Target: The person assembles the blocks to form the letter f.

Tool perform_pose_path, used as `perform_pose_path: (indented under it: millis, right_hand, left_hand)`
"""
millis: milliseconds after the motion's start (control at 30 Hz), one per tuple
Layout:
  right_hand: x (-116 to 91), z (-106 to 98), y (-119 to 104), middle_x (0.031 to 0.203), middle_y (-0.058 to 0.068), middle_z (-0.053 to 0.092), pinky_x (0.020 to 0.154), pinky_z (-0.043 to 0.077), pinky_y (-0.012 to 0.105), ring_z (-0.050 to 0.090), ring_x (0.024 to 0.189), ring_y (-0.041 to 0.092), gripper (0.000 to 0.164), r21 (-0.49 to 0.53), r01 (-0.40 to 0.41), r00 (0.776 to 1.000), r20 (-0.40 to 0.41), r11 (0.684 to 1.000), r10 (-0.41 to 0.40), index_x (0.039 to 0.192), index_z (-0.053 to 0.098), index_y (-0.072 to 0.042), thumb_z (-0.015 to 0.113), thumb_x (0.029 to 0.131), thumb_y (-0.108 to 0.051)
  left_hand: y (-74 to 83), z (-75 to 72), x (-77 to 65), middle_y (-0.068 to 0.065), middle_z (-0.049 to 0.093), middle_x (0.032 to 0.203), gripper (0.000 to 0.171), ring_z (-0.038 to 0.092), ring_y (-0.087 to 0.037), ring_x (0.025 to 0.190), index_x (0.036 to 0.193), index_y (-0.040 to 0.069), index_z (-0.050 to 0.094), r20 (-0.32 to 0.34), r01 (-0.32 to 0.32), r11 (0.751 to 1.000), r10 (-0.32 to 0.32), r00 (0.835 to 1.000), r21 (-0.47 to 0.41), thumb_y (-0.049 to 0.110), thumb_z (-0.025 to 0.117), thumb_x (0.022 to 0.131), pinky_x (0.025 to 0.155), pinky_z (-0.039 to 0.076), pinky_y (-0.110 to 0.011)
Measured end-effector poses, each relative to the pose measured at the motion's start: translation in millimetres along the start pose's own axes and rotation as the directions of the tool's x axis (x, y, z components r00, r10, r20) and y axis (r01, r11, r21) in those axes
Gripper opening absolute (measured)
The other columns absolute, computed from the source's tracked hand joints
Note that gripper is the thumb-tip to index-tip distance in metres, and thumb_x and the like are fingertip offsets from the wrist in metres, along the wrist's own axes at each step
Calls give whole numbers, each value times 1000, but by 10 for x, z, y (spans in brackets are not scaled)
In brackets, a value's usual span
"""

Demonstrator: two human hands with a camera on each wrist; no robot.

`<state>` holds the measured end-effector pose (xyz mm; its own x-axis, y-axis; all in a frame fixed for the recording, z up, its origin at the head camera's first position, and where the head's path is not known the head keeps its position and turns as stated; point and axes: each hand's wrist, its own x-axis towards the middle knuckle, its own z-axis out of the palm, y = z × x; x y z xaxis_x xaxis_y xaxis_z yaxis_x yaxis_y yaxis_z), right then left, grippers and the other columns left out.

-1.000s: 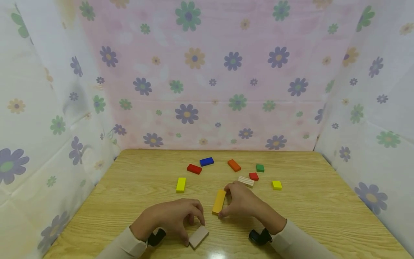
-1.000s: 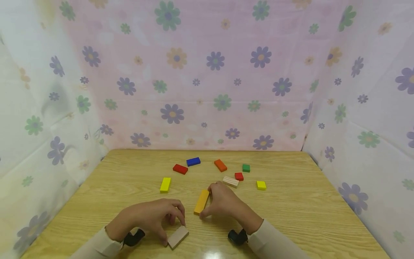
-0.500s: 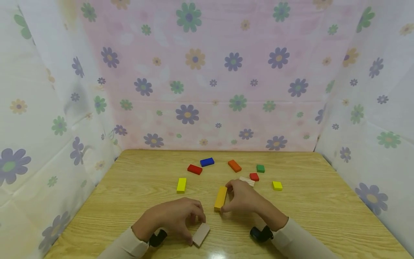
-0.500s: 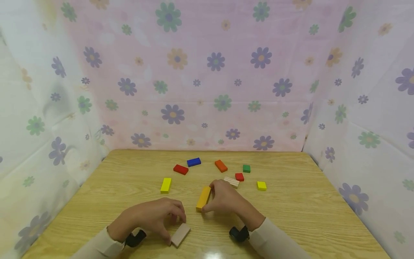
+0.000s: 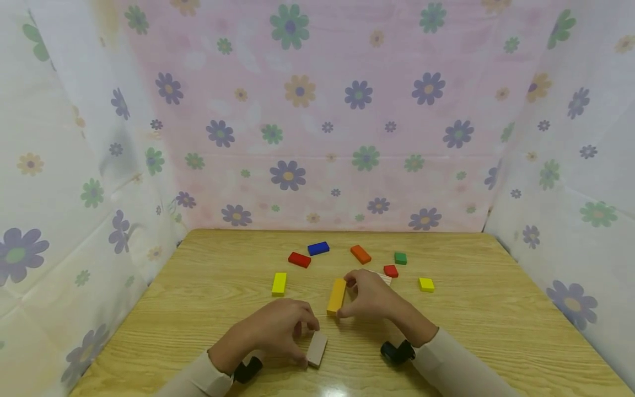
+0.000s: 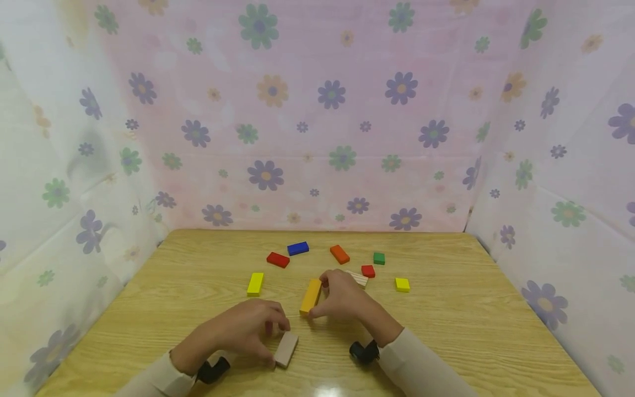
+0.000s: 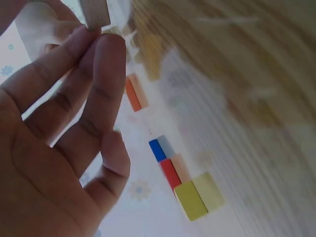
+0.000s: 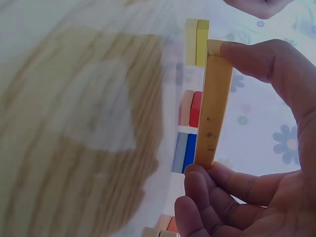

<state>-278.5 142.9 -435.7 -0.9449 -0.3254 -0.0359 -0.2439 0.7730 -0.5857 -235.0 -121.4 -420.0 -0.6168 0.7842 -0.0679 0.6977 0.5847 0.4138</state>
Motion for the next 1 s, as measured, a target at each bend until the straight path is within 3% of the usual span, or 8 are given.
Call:
perform_pose_path:
  millis: [233,700,1000]
  right_hand:
    - [36,0,18,120,3,69,99,55,44,63,109,19,85,12,19,1000,15,1000,-19,131,65,-7,97,63,-45]
    - [86,17,65,120,4,68,99,54,45,62,109,20,83,23,79,996,50,997,-80,131,65,-5,95,63,-42]
    - [107,15,47,124,4,68,103,52,46,61,115,21,82,20,103,992,77,994,-104,132,65,-3,95,65,-40]
  left_hand:
    - [78,32,14,18,67,107,52,59,4,76,115,27,77,-23,84,996,-84,996,10,46,95,71,67,49,-16]
    - [147,117,100,18,65,98,52,54,2,72,110,27,79,-55,158,987,-157,986,6,52,95,67,65,46,-19]
    - [232,142,116,18,65,100,52,55,1,77,110,27,79,-44,249,968,-250,967,-40,49,96,66,69,47,-22]
